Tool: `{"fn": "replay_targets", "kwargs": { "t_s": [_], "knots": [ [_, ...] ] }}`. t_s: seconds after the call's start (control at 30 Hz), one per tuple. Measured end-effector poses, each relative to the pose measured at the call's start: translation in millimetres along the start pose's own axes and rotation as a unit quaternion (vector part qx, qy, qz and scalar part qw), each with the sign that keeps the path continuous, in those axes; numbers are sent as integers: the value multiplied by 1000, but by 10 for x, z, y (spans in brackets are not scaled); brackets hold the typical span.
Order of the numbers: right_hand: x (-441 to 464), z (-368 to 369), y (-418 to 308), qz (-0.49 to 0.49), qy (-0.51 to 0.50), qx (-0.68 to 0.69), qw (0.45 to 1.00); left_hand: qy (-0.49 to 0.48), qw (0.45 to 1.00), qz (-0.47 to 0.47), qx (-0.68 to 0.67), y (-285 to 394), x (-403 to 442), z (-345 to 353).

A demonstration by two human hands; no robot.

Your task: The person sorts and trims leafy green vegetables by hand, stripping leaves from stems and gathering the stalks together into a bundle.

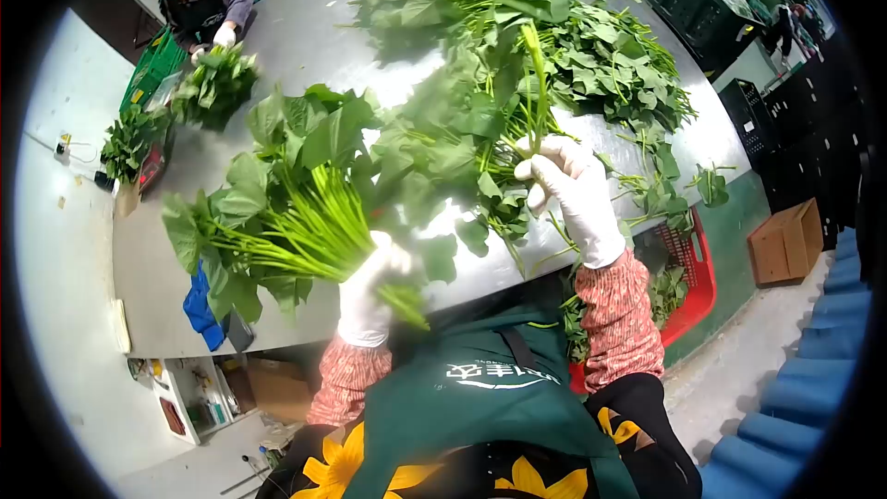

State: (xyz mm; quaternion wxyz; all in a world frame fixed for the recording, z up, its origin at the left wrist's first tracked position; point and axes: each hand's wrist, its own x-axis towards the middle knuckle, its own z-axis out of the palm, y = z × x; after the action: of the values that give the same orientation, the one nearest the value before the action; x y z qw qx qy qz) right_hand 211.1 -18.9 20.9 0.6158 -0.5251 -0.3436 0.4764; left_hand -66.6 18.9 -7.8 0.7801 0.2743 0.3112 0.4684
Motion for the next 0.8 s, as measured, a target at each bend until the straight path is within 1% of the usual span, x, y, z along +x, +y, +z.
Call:
{"fn": "replay_targets", "kwargs": {
  "t_s": [0.03,0.07,0.1,0.13,0.17,0.2,0.23,0.27,0.3,0.33,0.37,0.43,0.47,0.57,0.6,0.7,0.73,0.8],
  "knots": [
    [-31,13,33,10,-7,-6,1000,3,1000,0,14,14,1,12],
    [-88,66,57,27,14,-31,999,4,1000,7,25,8,-15,-2],
    [-159,182,8,59,24,-23,998,-1,999,11,32,-12,-13,4],
    [-199,200,131,0,11,-53,999,6,1000,-2,14,-33,-20,3],
    [-277,275,178,-62,9,-156,986,0,1000,-17,-11,-53,-25,-7],
    [-295,278,354,-164,-5,-346,924,-17,1000,-15,4,-57,-30,-17],
    [-450,494,181,-98,-18,-289,952,-35,999,-13,17,-83,-43,-10],
    [-494,581,359,-168,-11,-267,949,-38,999,-24,-2,-121,-72,91],
    [-567,645,413,-228,-29,-328,916,-35,999,-37,-18,-122,-122,182],
    [-644,708,466,-290,-40,-383,876,-8,997,-83,0,-104,-165,249],
    [-673,776,587,-269,-14,-407,873,24,991,-130,24,-129,-177,253],
    [-721,803,527,-286,16,-501,817,36,991,-130,-3,-379,-39,13],
    [-679,733,615,-309,21,-519,797,37,991,-128,-2,-470,12,-85],
    [-734,684,573,-288,24,-549,784,31,989,-143,33,-546,39,-200],
    [-760,699,546,-276,10,-583,764,53,991,-116,49,-576,38,-152],
    [-782,775,618,-313,24,-558,769,-10,994,2,113,-466,-25,-9],
    [-815,771,617,-256,-8,-552,794,21,995,-27,90,-519,41,-92],
    [-812,767,502,-291,5,-435,852,10,999,-27,36,-442,53,-52]
  ]
}}
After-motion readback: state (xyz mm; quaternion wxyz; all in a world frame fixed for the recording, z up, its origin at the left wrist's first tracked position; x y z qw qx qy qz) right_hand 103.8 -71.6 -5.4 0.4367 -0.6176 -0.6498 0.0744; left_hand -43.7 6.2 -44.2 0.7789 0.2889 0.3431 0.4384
